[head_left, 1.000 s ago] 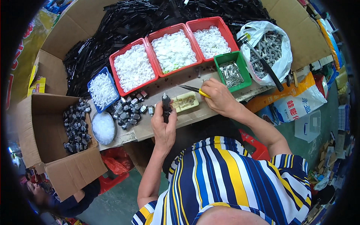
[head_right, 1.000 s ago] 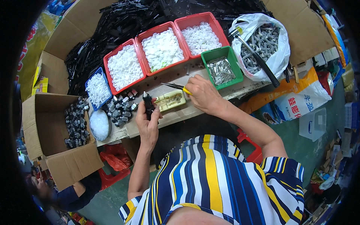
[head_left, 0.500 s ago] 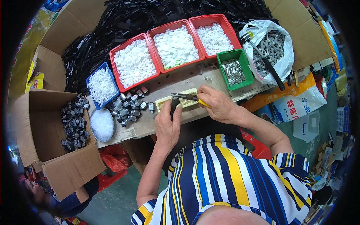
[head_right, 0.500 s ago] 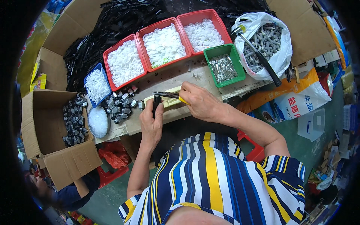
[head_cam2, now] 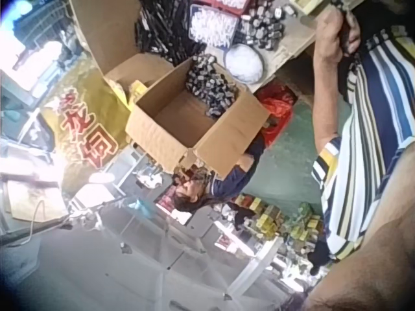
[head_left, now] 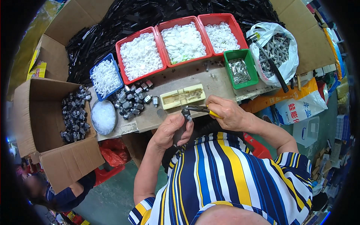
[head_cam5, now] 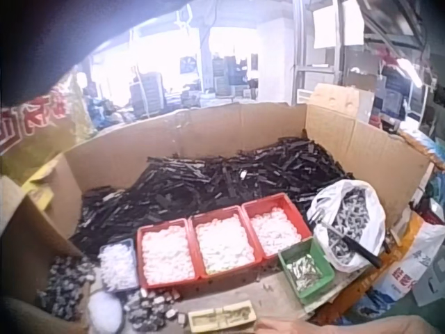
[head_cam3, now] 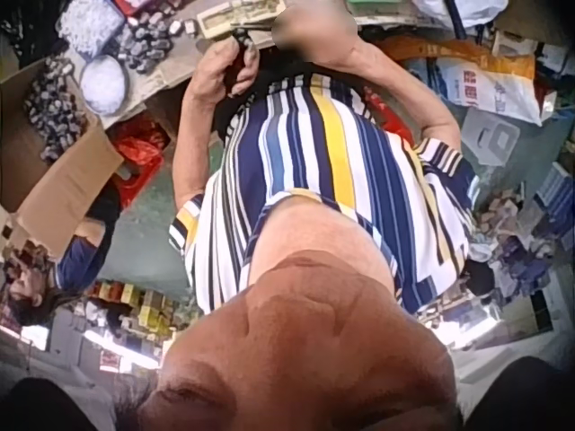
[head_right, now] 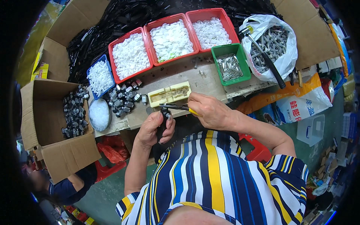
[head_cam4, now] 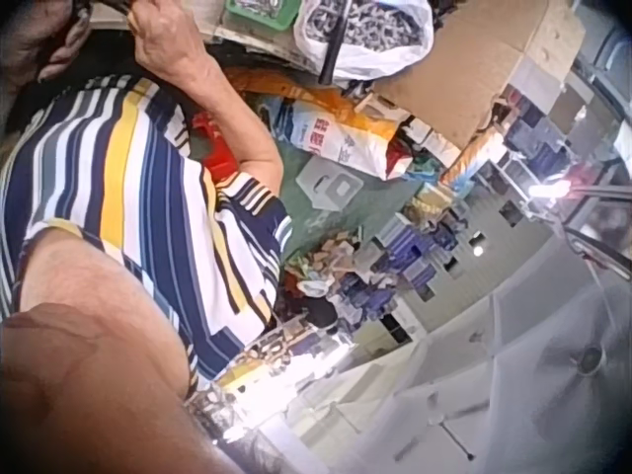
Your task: The person assembles small metal padlocks at a workbench. They place a metal cylinder into a wooden jig, insert a pin, and strike it with a hammer. The person then uses pliers to manipulate the lock components and places the finished locks into a cardboard box.
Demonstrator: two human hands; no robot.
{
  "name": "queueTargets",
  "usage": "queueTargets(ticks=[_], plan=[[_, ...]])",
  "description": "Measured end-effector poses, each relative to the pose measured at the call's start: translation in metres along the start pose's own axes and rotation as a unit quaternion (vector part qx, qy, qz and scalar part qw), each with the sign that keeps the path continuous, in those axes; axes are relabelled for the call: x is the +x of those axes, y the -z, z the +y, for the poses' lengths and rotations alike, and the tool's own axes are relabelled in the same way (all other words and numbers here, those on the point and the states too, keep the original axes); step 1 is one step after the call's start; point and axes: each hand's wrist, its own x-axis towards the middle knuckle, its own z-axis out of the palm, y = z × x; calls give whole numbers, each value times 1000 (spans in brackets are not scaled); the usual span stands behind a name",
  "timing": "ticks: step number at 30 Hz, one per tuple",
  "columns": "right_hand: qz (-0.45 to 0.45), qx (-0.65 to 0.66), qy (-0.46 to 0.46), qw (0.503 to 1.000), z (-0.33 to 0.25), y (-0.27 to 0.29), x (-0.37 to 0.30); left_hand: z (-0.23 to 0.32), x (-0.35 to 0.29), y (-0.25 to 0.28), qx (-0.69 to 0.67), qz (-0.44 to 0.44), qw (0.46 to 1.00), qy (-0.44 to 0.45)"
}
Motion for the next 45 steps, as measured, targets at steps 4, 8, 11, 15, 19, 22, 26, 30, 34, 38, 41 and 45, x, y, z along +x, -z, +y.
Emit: queueTargets(ticks=[4, 8, 11, 15, 19, 22, 26, 30, 34, 38, 41, 45], plan=[[-2, -19, 8, 1000, 1, 3, 8, 1, -22, 2, 127, 136, 982, 38], [33, -97, -29, 994, 28, 3, 14, -3, -75, 21, 438, 319, 831, 128], [48, -169, -73, 982, 46, -1, 12, -23, -127, 44, 699, 356, 604, 139], [54, -232, -107, 965, 58, -10, 12, -16, -126, 34, 763, 403, 497, 92], [49, -265, -111, 957, 57, -15, 11, 8, -86, 15, 746, 395, 536, -16], [48, -269, -94, 957, 57, -12, 10, 21, -55, 18, 808, 318, 486, -104], [45, -232, -84, 968, 53, -5, 11, 36, -27, 37, 873, 227, 412, -130], [23, -193, -66, 979, 59, 12, 20, 41, -17, 51, 892, 190, 395, -114], [51, -202, -27, 978, 61, 45, 60, 44, -15, 55, 886, 185, 406, -128], [148, -209, 35, 966, 89, 71, 121, 40, -14, 50, 870, 205, 430, -128], [217, -220, 44, 950, 124, 82, 177, 37, -13, 46, 861, 221, 439, -127], [266, -210, -27, 940, 132, 80, 241, 39, -13, 43, 864, 217, 443, -103]])
